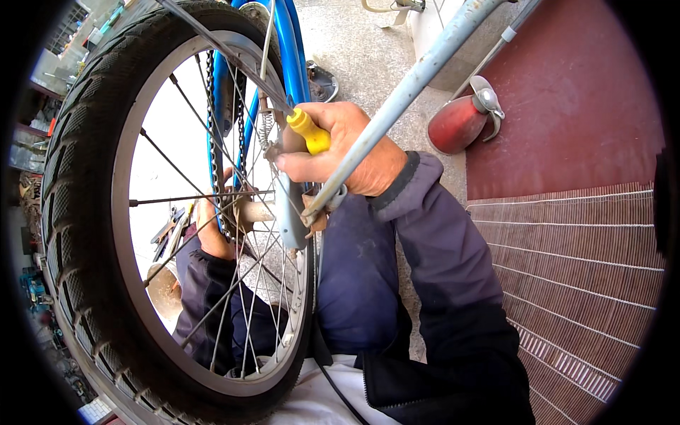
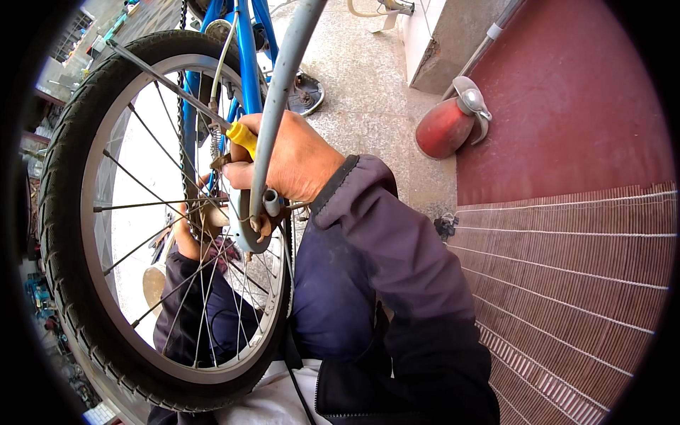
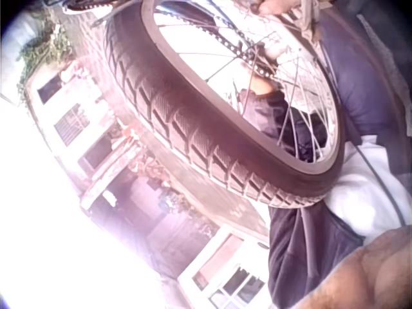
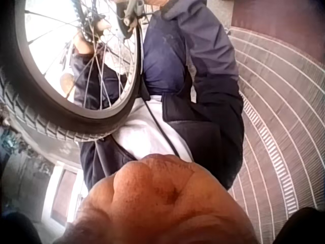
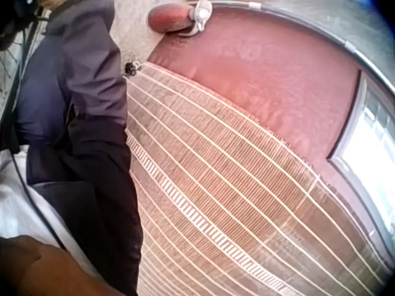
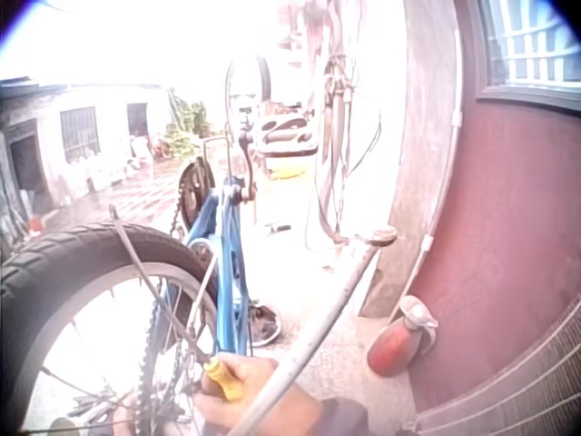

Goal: The person uses a screwdriver and pliers to detach and then reattach a metal support rod to the rear axle area of a bicycle wheel.

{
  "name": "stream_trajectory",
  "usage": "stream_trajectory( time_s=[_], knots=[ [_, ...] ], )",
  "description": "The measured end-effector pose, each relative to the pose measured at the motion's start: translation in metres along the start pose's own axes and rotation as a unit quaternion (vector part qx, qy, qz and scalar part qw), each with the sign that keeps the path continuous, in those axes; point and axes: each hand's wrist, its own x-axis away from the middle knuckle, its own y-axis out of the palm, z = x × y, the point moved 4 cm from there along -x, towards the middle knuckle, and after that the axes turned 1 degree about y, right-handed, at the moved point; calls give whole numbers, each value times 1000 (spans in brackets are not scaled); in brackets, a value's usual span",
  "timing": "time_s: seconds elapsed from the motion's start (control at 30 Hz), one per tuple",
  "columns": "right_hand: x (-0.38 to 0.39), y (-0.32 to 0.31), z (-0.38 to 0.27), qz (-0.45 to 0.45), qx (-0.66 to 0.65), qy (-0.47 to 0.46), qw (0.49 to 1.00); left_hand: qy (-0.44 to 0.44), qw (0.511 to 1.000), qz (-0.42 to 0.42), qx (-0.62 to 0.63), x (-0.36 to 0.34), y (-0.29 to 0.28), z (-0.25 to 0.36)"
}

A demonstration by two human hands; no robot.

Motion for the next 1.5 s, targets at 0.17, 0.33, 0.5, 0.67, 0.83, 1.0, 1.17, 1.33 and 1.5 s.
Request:
stream_trajectory(
  time_s=[0.17, 0.33, 0.5, 0.67, 0.83, 1.0, 1.17, 1.33, 1.5],
  knots=[
    [-1, 1, 3, -14, -9, -12, 1000, 44, 995, 81, -34, 6, 28, 14],
    [2, -1, 2, -22, -61, 18, 998, 20, 998, 33, -43, 4, 21, 16],
    [0, -1, 1, -27, -26, 26, 999, 38, 995, 62, -66, 0, 16, 6],
    [-3, -1, 1, -14, 6, 15, 1000, -14, 995, 39, 93, 3, 24, 14],
    [-3, 3, -1, 15, -29, 61, 998, 4, 1000, -2, -18, 2, 5, 2],
    [0, 6, -3, 16, -84, 100, 991, 5, 998, 63, 25, 5, 21, 8],
    [3, 8, -3, 58, -143, 91, 984, 9, 994, 93, -52, 4, 26, 19],
    [33, 2, 11, 204, -174, 43, 962, 48, 996, 68, 15, -1, 13, 4],
    [77, 7, 30, 150, -271, 6, 951, 14, 998, 49, -21, 7, 24, 16]
  ],
)
